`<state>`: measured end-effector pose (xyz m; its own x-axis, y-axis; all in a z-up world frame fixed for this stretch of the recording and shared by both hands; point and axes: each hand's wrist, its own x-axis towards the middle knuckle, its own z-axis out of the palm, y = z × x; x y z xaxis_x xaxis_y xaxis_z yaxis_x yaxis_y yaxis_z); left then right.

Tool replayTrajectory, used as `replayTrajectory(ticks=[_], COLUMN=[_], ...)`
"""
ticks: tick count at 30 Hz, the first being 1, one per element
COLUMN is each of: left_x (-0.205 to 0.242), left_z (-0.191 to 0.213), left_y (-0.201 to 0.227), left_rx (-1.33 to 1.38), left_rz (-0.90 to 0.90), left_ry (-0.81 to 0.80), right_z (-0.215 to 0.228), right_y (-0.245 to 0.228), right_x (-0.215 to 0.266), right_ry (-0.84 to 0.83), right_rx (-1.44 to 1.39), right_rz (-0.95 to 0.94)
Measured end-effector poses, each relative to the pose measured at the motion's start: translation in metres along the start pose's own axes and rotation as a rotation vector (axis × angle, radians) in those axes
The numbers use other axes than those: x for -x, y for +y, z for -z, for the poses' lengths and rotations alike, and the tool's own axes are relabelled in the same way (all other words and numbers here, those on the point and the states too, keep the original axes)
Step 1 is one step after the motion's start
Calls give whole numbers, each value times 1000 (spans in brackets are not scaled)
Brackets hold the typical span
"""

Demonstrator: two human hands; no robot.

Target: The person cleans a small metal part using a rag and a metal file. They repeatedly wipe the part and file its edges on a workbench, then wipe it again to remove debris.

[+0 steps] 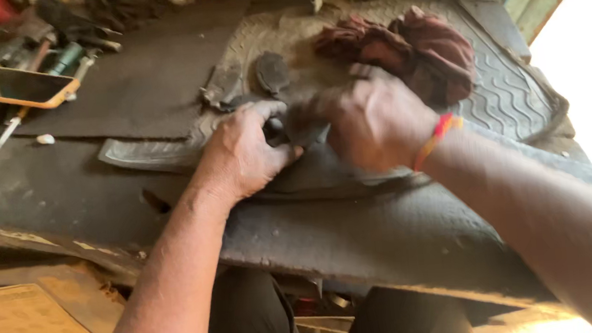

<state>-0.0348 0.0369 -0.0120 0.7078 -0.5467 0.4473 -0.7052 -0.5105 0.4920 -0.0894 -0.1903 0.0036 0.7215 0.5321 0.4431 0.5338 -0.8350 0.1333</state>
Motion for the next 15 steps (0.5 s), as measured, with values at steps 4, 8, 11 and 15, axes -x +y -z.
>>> replayTrajectory(ticks=[4, 8, 11, 15], left_x=[0, -2, -1, 3], left_z=[4, 5, 4, 2], left_y=[6, 4, 5, 2], left_rx=[16, 50, 21, -20], left_rz=[114, 97, 51, -19], left_ry=[-47, -48, -23, -11], right_z=[23, 30, 31, 27], right_y=[-20, -22, -23, -25], right_x=[3, -4, -8, -4], right_ry=[-41, -288, -12, 124], right_rx=[17, 35, -38, -37], right_rz=[-49, -273, -78, 68])
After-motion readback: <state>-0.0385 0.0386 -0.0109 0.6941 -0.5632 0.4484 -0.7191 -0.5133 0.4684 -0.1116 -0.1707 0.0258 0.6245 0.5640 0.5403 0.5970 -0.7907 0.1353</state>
